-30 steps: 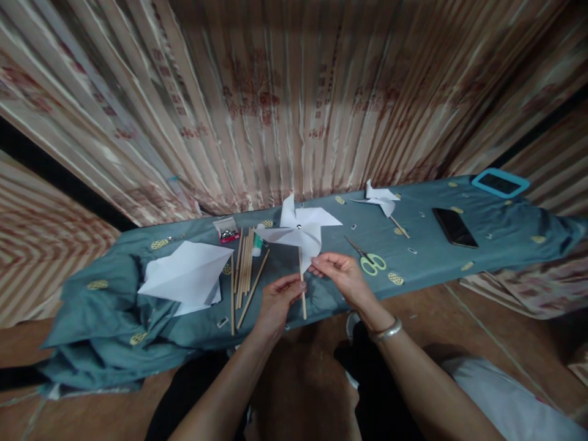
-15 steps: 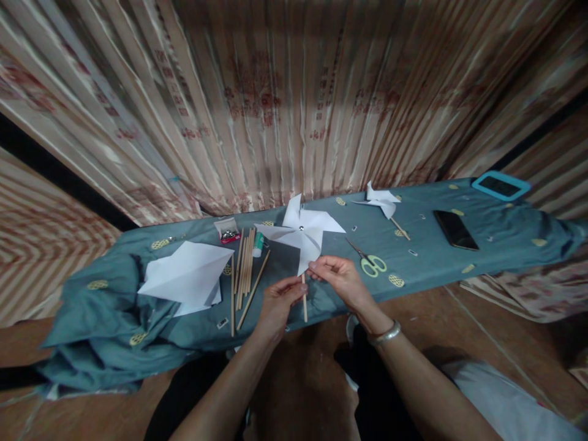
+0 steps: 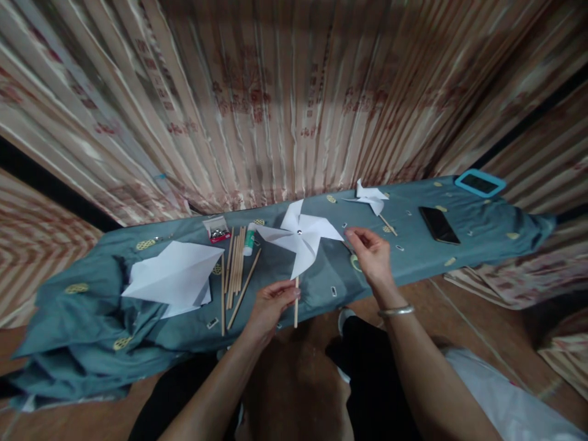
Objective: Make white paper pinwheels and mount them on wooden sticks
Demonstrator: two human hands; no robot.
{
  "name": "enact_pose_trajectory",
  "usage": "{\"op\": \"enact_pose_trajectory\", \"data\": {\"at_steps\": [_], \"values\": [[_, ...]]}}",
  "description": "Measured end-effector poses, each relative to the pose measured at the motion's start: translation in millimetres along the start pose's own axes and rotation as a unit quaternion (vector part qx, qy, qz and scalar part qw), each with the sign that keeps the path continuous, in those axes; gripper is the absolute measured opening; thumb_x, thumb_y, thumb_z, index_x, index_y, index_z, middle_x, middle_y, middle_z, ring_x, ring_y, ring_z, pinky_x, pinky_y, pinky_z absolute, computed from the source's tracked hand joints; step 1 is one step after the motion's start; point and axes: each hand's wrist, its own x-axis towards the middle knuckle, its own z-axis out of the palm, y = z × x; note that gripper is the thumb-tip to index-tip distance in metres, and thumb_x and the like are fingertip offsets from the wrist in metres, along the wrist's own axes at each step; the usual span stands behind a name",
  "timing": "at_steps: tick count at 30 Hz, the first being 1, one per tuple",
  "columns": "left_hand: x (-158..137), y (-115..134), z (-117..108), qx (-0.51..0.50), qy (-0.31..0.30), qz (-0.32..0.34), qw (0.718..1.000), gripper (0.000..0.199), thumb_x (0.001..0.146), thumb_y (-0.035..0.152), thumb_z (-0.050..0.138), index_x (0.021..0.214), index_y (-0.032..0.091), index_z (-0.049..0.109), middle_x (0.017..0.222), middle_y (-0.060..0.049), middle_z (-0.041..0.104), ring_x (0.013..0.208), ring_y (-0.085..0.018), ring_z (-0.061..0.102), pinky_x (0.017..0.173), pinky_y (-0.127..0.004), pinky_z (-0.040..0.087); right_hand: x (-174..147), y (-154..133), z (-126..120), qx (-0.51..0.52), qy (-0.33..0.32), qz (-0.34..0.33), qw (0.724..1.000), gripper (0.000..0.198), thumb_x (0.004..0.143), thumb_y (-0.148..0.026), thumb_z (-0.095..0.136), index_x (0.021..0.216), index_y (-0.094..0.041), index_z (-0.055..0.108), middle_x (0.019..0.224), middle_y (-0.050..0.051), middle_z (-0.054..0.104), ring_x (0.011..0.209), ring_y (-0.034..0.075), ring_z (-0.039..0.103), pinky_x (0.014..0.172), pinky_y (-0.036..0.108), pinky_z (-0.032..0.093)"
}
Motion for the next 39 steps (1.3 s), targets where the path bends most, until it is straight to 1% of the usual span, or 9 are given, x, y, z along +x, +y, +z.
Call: {"op": "enact_pose_trajectory", "data": {"at_steps": [2,5,9,12,16,21,24,30,39], "values": [[-0.7,-0.9,0.0,0.008,-0.008,-0.005,1.000,0.040,0.036,0.027,0.092,0.070,0.014,0.076,0.066,-0.004,0.072,0.058,-0.009,0.062,0.062,-0.020,0.050,1.5,1.5,-2.0,0.006,-0.025,0.020,0.999,0.036,0.065,-0.051,0.073,0.077,-0.017,0.071,0.074,0.002,0.070,0.069,0.016,0.059,0.070,0.029,0.045],[-0.7,-2.0,-0.6,0.019,-0.015,-0.001,1.000,0.038,0.038,0.025,0.092,0.071,0.014,0.076,0.067,-0.004,0.072,0.059,-0.010,0.063,0.062,-0.021,0.050,-0.3,1.4,-1.0,0.009,-0.061,0.053,0.997,0.035,0.063,-0.051,0.074,0.069,-0.017,0.072,0.063,-0.001,0.066,0.060,0.013,0.054,0.064,0.027,0.041],[1.0,-2.9,-1.9,0.020,-0.003,0.005,1.000,0.040,0.036,0.027,0.092,0.069,0.015,0.075,0.068,-0.003,0.073,0.059,-0.009,0.062,0.063,-0.021,0.051,-2.5,2.3,2.2,0.045,-0.061,0.082,0.994,0.034,0.054,-0.049,0.080,0.065,-0.018,0.072,0.060,-0.002,0.065,0.058,0.012,0.052,0.062,0.026,0.040],[2.1,-2.3,-2.0,0.019,0.001,0.008,1.000,0.042,0.034,0.030,0.092,0.069,0.015,0.076,0.065,-0.002,0.072,0.059,-0.008,0.062,0.063,-0.020,0.050,-3.4,3.6,4.2,0.065,-0.066,0.099,0.991,0.035,0.051,-0.049,0.082,0.063,-0.018,0.072,0.060,-0.001,0.066,0.058,0.012,0.053,0.062,0.026,0.040],[2.6,-0.2,-0.9,0.020,0.005,0.015,1.000,0.042,0.034,0.031,0.092,0.068,0.015,0.076,0.063,-0.001,0.071,0.059,-0.008,0.062,0.062,-0.019,0.050,-6.0,3.5,6.8,0.067,-0.079,0.106,0.989,0.033,0.052,-0.049,0.082,0.063,-0.018,0.072,0.058,-0.001,0.065,0.057,0.012,0.052,0.061,0.027,0.040],[4.2,0.9,-0.3,0.007,0.022,0.015,1.000,0.044,0.031,0.031,0.093,0.068,0.015,0.075,0.063,-0.001,0.071,0.059,-0.008,0.062,0.062,-0.019,0.050,-10.8,2.8,10.9,0.071,-0.097,0.115,0.986,0.031,0.054,-0.047,0.082,0.064,-0.019,0.073,0.062,0.002,0.068,0.060,0.014,0.056,0.061,0.027,0.042],[6.0,0.4,-0.9,0.002,0.028,0.016,0.999,0.046,0.030,0.031,0.093,0.068,0.015,0.075,0.063,-0.001,0.071,0.059,-0.008,0.062,0.062,-0.019,0.049,-13.4,1.4,13.3,0.069,-0.111,0.118,0.984,0.031,0.054,-0.046,0.082,0.063,-0.018,0.073,0.062,0.002,0.068,0.059,0.013,0.055,0.061,0.027,0.042],[7.4,0.3,-1.0,-0.002,0.039,0.028,0.999,0.043,0.031,0.030,0.093,0.067,0.016,0.075,0.061,-0.001,0.071,0.057,-0.009,0.062,0.059,-0.020,0.049,-19.5,-5.2,17.6,0.069,-0.140,0.142,0.977,0.031,0.054,-0.047,0.081,0.064,-0.018,0.072,0.062,0.002,0.068,0.061,0.013,0.056,0.063,0.027,0.042],[7.8,0.6,-1.5,-0.015,0.041,0.033,0.998,0.043,0.033,0.028,0.092,0.069,0.015,0.075,0.062,-0.001,0.070,0.058,-0.008,0.062,0.061,-0.020,0.049,-31.4,-11.0,25.7,0.066,-0.180,0.145,0.971,0.031,0.056,-0.048,0.079,0.063,-0.018,0.071,0.061,0.001,0.066,0.059,0.012,0.054,0.062,0.026,0.041]]}}
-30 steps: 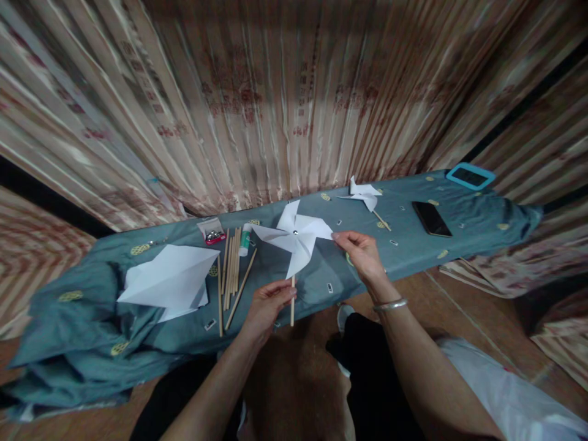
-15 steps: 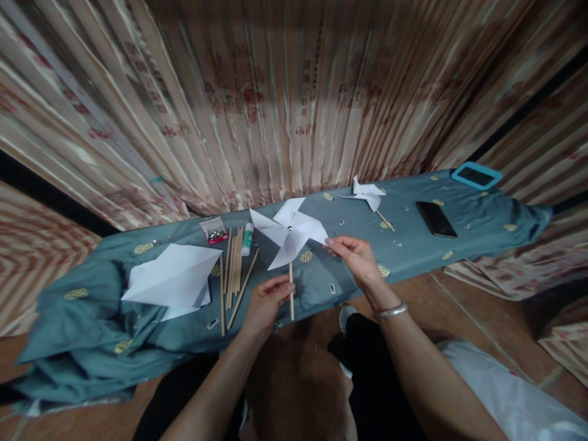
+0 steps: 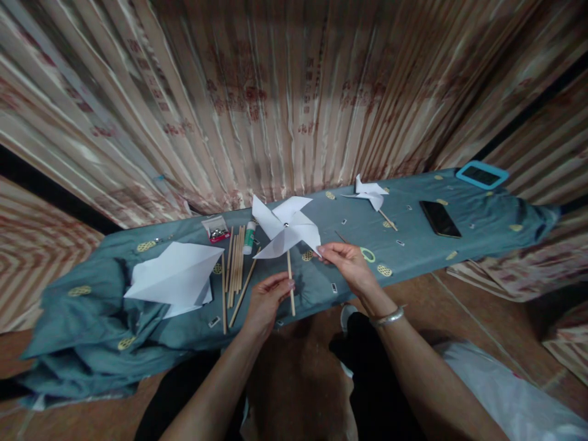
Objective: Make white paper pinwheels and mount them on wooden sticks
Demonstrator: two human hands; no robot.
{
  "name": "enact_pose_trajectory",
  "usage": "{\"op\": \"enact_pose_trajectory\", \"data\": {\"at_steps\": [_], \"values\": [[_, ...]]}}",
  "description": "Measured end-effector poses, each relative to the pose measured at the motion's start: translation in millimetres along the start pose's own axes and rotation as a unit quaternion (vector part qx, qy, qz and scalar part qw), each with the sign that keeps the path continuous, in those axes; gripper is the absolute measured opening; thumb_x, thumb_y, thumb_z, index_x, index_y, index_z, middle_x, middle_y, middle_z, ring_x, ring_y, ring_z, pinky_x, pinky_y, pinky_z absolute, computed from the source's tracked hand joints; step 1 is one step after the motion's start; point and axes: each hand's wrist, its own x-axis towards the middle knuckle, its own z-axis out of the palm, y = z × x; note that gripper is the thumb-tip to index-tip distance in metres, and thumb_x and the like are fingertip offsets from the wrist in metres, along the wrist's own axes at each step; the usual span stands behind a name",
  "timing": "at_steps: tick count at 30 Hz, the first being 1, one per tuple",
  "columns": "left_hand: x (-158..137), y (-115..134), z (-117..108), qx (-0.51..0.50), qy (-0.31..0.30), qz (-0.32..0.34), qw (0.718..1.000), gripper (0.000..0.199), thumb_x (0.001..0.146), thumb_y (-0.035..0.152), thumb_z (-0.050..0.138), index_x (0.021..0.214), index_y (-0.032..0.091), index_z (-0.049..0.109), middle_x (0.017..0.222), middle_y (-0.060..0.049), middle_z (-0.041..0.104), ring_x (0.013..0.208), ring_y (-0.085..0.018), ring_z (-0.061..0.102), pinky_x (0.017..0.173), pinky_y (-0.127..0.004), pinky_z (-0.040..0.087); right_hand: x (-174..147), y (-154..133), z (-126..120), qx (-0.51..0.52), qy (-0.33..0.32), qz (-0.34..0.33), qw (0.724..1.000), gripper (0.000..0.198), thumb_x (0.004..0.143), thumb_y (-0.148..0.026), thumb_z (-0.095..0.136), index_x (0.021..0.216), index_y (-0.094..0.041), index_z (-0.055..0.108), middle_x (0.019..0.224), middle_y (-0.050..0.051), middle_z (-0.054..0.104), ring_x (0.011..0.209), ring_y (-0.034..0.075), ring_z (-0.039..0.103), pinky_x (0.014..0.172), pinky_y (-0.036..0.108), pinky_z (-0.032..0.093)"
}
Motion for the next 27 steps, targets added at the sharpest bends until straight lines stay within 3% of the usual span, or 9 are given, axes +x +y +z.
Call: {"op": "enact_pose_trajectory", "data": {"at_steps": [12,27], "values": [[0.3,-1.0,0.2,-0.011,0.007,-0.003,1.000,0.044,0.031,0.027,0.092,0.070,0.015,0.075,0.062,-0.001,0.070,0.058,-0.008,0.061,0.061,-0.020,0.048,-6.8,0.7,7.1,0.001,-0.054,0.023,0.998,0.030,0.058,-0.045,0.079,0.066,-0.018,0.072,0.062,0.000,0.066,0.060,0.011,0.054,0.060,0.025,0.041],[-1.5,-1.8,0.9,-0.002,-0.011,-0.004,1.000,0.040,0.036,0.027,0.092,0.071,0.015,0.075,0.064,-0.001,0.071,0.059,-0.008,0.061,0.063,-0.020,0.048,-14.9,-1.9,18.7,-0.004,-0.120,0.029,0.992,0.037,0.057,-0.051,0.079,0.057,-0.017,0.065,0.056,-0.003,0.056,0.055,0.009,0.043,0.055,0.024,0.033]]}}
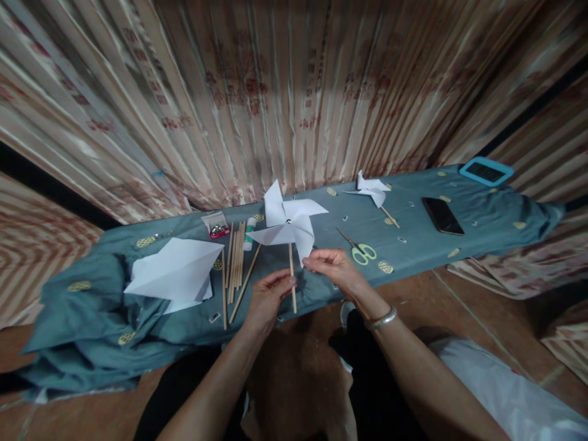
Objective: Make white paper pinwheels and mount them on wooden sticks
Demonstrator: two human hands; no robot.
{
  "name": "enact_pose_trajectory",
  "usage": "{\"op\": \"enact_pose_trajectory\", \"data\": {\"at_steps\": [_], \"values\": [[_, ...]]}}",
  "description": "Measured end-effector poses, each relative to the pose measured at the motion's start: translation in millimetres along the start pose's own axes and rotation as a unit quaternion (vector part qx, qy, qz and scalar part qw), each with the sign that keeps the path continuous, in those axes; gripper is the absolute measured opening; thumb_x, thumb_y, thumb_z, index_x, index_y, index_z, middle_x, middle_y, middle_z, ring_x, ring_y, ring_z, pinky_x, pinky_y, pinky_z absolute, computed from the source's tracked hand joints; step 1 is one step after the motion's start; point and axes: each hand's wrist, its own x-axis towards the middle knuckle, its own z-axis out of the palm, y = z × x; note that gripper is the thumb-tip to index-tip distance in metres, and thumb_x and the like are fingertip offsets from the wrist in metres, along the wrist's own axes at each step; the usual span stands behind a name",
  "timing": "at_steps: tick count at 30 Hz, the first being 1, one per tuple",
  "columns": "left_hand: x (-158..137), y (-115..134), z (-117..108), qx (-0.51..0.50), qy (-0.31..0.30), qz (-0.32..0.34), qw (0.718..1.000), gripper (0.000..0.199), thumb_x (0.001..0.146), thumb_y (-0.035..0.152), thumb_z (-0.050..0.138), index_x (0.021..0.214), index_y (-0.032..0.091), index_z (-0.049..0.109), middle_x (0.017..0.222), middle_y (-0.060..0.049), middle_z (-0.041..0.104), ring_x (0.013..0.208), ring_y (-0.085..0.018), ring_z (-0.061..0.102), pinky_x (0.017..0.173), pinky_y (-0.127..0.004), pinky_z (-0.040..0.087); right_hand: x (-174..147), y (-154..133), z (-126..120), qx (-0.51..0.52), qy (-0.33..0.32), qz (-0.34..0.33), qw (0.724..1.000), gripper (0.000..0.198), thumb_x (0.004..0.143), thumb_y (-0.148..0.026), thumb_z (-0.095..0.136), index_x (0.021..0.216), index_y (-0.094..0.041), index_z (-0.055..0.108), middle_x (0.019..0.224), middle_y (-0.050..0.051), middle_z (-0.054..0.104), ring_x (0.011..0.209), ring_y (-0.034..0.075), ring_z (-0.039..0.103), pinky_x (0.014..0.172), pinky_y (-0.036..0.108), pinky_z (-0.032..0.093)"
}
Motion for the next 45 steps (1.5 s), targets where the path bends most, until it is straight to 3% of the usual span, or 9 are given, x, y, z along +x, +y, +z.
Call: {"op": "enact_pose_trajectory", "data": {"at_steps": [5,25,31,36,45], "values": [[-0.9,0.2,0.9,0.001,-0.006,0.000,1.000,0.040,0.036,0.028,0.091,0.071,0.015,0.075,0.064,-0.001,0.071,0.060,-0.009,0.061,0.063,-0.020,0.049,-0.6,1.4,2.4,-0.001,-0.019,-0.002,1.000,0.039,0.057,-0.053,0.078,0.056,-0.017,0.064,0.053,-0.004,0.052,0.053,0.008,0.039,0.053,0.024,0.029],[-0.7,-4.5,-0.8,0.027,-0.015,0.011,0.999,0.036,0.041,0.027,0.089,0.073,0.016,0.076,0.067,-0.002,0.072,0.062,-0.011,0.061,0.067,-0.025,0.048,2.0,7.2,2.1,-0.068,-0.043,-0.024,0.996,0.041,0.063,-0.057,0.073,0.058,-0.017,0.066,0.054,-0.002,0.058,0.053,0.010,0.046,0.055,0.025,0.035],[-0.1,-4.7,-1.5,0.034,-0.022,0.016,0.999,0.035,0.044,0.027,0.089,0.075,0.016,0.076,0.067,-0.003,0.072,0.063,-0.011,0.061,0.067,-0.023,0.047,1.4,5.1,-2.4,-0.097,-0.058,-0.022,0.993,0.043,0.065,-0.058,0.071,0.059,-0.016,0.065,0.053,-0.003,0.053,0.051,0.009,0.040,0.052,0.025,0.030],[-0.5,-4.7,-1.0,0.039,-0.020,0.012,0.999,0.035,0.043,0.027,0.089,0.073,0.016,0.076,0.067,-0.003,0.072,0.063,-0.012,0.061,0.069,-0.025,0.048,0.8,1.9,-5.6,-0.106,-0.031,-0.046,0.993,0.046,0.068,-0.060,0.067,0.054,-0.017,0.058,0.051,-0.005,0.045,0.050,0.008,0.034,0.050,0.024,0.024],[-0.6,-7.2,-0.9,0.042,-0.026,0.010,0.999,0.034,0.043,0.027,0.089,0.073,0.016,0.076,0.068,-0.003,0.072,0.063,-0.012,0.061,0.069,-0.025,0.048,2.3,4.9,-6.1,-0.112,-0.045,-0.049,0.991,0.042,0.071,-0.057,0.067,0.061,-0.017,0.068,0.054,-0.001,0.057,0.052,0.010,0.044,0.052,0.024,0.032]]}}
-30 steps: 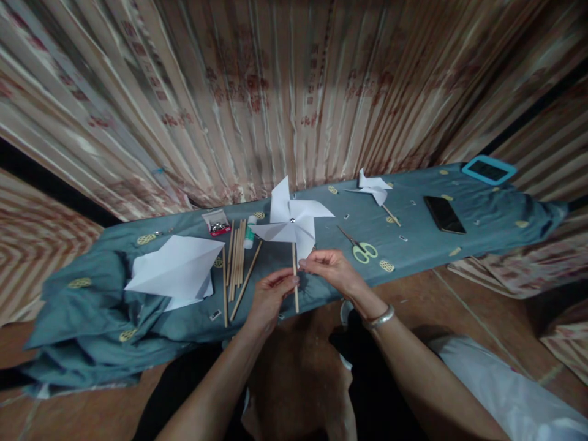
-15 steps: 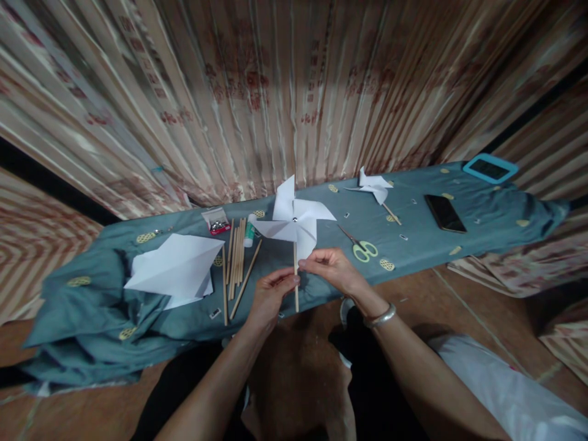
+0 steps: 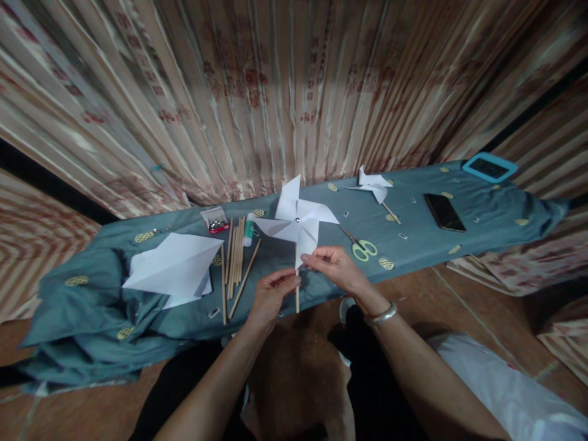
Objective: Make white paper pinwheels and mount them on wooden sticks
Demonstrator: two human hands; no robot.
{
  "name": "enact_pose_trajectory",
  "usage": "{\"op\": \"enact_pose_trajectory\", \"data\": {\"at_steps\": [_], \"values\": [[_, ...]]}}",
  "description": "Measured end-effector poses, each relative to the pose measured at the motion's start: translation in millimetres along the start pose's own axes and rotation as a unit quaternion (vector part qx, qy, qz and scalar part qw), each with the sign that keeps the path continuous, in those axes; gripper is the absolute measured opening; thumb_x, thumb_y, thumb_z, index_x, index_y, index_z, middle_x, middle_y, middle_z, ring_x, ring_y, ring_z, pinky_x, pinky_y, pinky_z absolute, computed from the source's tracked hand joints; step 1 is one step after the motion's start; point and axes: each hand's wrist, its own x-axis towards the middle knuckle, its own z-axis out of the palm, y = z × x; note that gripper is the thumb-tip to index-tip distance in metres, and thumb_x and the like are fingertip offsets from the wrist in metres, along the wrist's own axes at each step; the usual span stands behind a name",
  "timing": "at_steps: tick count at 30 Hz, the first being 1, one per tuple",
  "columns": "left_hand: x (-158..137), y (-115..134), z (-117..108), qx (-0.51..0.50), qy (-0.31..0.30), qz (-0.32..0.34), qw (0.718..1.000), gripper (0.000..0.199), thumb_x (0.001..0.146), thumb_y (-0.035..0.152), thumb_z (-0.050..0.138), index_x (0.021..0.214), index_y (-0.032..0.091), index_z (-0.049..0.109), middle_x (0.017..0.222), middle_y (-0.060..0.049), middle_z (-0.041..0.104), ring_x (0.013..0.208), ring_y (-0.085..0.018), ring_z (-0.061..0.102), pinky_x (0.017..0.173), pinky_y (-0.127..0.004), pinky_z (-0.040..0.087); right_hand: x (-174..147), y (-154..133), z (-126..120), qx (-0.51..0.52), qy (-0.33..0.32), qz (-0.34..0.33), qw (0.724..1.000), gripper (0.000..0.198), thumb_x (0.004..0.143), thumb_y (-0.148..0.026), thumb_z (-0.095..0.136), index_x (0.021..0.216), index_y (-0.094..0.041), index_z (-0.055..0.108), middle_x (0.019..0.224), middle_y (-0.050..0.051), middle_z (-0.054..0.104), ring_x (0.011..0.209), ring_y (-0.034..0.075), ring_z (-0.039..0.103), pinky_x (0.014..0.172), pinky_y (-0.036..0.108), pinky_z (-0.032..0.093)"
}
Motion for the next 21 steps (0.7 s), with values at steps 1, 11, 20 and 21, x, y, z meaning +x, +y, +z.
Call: {"op": "enact_pose_trajectory", "data": {"at_steps": [1,11,20,21], "values": [[0.0,-0.2,0.2,-0.001,-0.001,-0.002,1.000,0.035,0.043,0.027,0.089,0.073,0.016,0.076,0.068,-0.003,0.072,0.063,-0.012,0.061,0.069,-0.025,0.048,0.2,0.7,0.2,-0.003,0.002,0.000,1.000,0.041,0.070,-0.057,0.067,0.061,-0.016,0.069,0.053,-0.001,0.058,0.052,0.010,0.044,0.052,0.024,0.032],[-0.7,0.7,-0.7,-0.005,0.002,-0.004,1.000,0.035,0.042,0.026,0.090,0.072,0.016,0.076,0.069,-0.002,0.072,0.063,-0.011,0.061,0.067,-0.024,0.048,-2.2,4.5,-0.9,-0.128,0.040,-0.010,0.991,0.045,0.075,-0.056,0.064,0.054,-0.016,0.066,0.046,-0.003,0.050,0.046,0.008,0.035,0.047,0.024,0.024],[0.9,-0.3,-2.1,-0.007,0.006,-0.012,1.000,0.037,0.039,0.028,0.091,0.071,0.016,0.076,0.066,-0.003,0.072,0.061,-0.011,0.062,0.064,-0.023,0.048,1.4,-4.5,-51.7,-0.032,0.243,-0.054,0.968,0.040,0.068,-0.056,0.070,0.055,-0.018,0.068,0.056,0.002,0.065,0.052,0.011,0.051,0.055,0.025,0.040],[0.8,-0.9,-2.0,-0.004,0.002,-0.013,1.000,0.038,0.039,0.028,0.091,0.071,0.016,0.076,0.067,-0.003,0.072,0.061,-0.011,0.062,0.063,-0.023,0.049,3.4,-1.8,-56.8,-0.020,0.283,-0.061,0.957,0.038,0.067,-0.054,0.071,0.056,-0.018,0.069,0.058,0.002,0.067,0.054,0.012,0.053,0.057,0.026,0.042]]}}
